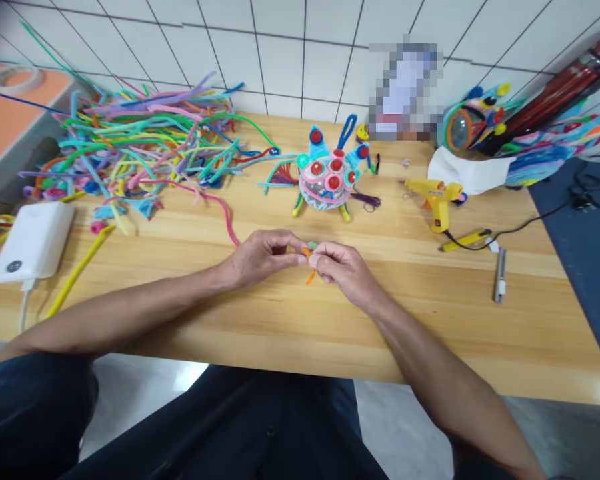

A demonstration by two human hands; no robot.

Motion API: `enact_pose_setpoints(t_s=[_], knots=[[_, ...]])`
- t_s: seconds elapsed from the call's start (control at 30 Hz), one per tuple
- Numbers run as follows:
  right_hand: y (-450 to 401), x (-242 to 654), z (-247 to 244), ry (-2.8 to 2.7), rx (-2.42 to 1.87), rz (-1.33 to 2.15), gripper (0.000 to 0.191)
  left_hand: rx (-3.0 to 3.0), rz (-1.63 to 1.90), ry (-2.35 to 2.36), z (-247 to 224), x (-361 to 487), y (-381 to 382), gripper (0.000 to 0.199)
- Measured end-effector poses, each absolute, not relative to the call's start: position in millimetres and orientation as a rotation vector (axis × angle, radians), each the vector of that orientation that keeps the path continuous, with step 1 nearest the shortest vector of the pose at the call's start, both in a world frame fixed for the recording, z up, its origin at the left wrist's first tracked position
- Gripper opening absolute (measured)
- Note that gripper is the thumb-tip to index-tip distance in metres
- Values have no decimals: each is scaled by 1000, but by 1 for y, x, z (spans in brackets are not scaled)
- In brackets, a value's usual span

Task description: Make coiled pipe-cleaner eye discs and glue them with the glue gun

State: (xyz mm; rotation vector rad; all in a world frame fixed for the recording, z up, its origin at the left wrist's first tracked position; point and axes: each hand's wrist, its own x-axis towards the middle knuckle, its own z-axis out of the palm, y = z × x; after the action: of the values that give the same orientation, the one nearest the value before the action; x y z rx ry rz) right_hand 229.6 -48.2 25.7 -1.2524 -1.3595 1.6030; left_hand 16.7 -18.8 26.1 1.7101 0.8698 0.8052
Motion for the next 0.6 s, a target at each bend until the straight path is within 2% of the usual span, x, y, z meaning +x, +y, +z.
enact_pose_setpoints(t_s=[0.1, 0.3, 0.43, 0.6], knots=[[-47, 231, 28, -1348, -1277, 1576, 23, 1789, 794, 867, 31, 14, -14, 18], [-49, 229, 33, -1424, -1277, 1547, 21, 1996, 825, 899, 39, 15, -19, 5], [-50, 229, 33, -1442, -1259, 1553, 24, 1833, 824, 913, 37, 17, -23, 11], [-50, 225, 30, -1346, -1197, 1635, 27, 1431, 849, 858, 35, 20, -28, 28]])
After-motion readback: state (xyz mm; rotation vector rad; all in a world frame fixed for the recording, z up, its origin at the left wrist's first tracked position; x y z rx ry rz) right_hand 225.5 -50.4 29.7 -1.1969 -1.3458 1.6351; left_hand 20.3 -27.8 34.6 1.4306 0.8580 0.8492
